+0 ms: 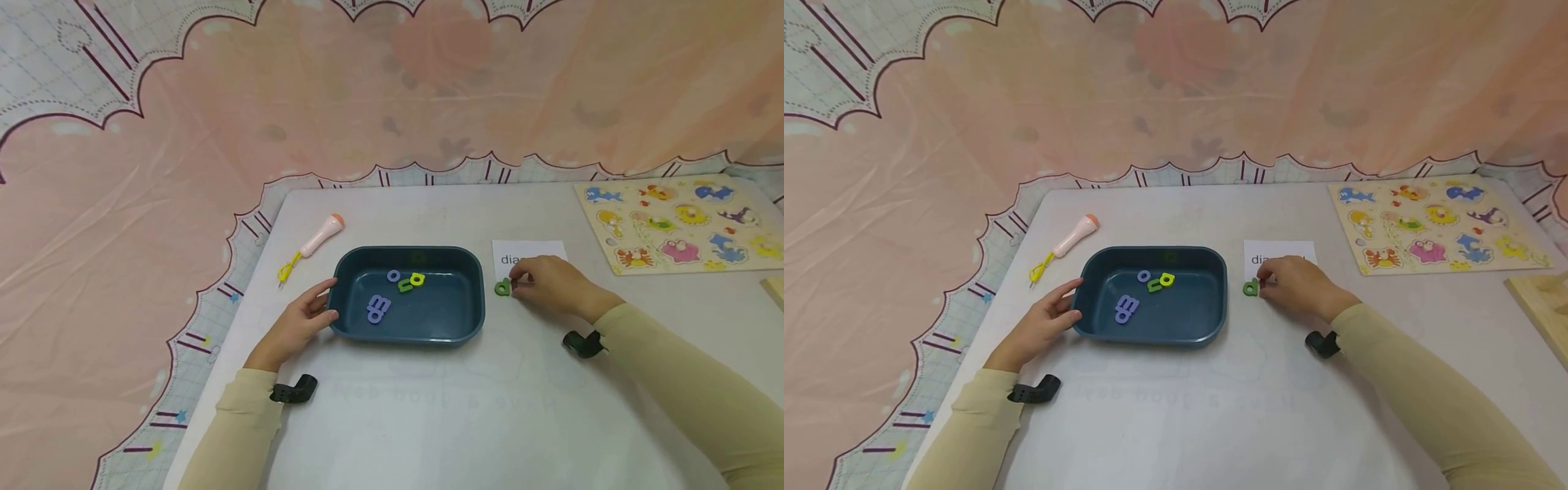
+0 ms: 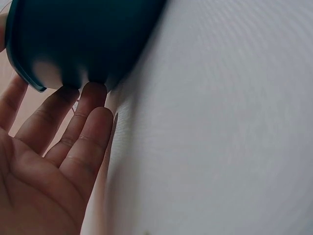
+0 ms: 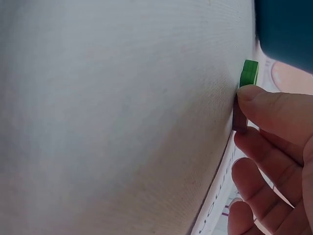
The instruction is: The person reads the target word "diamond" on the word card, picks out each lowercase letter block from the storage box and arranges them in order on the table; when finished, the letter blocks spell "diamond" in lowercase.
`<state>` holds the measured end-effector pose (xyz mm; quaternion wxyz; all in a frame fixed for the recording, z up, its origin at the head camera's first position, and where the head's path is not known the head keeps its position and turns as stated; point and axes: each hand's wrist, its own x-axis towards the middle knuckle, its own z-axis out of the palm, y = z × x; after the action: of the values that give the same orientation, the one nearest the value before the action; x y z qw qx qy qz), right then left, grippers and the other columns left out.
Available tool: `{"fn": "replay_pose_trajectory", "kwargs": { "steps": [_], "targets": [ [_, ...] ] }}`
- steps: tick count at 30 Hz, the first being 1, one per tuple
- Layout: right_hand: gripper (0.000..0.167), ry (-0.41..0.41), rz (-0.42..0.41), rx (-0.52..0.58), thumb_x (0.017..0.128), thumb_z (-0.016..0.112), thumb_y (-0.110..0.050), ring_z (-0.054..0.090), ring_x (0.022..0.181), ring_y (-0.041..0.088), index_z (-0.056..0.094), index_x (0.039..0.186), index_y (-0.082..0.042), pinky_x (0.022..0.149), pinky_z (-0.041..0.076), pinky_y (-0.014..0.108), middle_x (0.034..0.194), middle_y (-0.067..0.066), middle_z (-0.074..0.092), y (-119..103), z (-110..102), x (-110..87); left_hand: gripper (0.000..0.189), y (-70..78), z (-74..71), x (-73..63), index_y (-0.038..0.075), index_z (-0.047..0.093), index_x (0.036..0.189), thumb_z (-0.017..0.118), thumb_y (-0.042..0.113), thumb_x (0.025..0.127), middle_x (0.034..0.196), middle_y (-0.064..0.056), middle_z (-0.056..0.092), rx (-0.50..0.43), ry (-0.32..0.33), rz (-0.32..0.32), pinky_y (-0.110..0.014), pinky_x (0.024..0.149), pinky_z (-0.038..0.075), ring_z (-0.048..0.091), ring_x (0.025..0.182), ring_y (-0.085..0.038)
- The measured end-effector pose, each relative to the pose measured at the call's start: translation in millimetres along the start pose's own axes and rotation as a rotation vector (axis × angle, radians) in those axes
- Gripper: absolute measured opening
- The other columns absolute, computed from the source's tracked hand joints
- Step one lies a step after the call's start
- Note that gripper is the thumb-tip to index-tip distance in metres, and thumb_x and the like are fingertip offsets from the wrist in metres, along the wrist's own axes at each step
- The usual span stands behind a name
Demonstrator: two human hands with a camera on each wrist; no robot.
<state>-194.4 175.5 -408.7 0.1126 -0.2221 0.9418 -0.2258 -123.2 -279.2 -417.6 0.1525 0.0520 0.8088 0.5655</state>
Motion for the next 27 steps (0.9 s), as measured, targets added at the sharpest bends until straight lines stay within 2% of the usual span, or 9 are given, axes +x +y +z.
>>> {"fn": "replay_pose_trajectory", "kwargs": {
  "steps": [16,27],
  "targets": [
    [0.022,0.006,-0.015,-0.010,0.089,0.072,-0.010,0.063,0.095,0.029,0.071,0.110,0.000,0.088,0.050,0.051,0.102,0.009,0.072,-2.9,-1.0,-0.3,0.065,0.1,0.4,0.2,0.010,0.032,0.157,0.061,0.009,0.099,0.150,-0.024,0.043,0.002,0.005,-0.007,-0.049,0.104,0.041,0.050,0.131,-0.037],
    [0.021,0.012,-0.028,-0.021,0.088,0.072,-0.010,0.062,0.094,0.029,0.071,0.108,-0.002,0.088,0.050,0.051,0.100,0.007,0.071,-0.7,0.8,-1.4,0.066,-0.4,0.6,-1.3,0.013,0.031,0.158,0.062,0.014,0.100,0.153,-0.023,0.040,0.025,0.015,-0.041,-0.054,0.108,0.035,0.045,0.136,-0.038]
  ]
}}
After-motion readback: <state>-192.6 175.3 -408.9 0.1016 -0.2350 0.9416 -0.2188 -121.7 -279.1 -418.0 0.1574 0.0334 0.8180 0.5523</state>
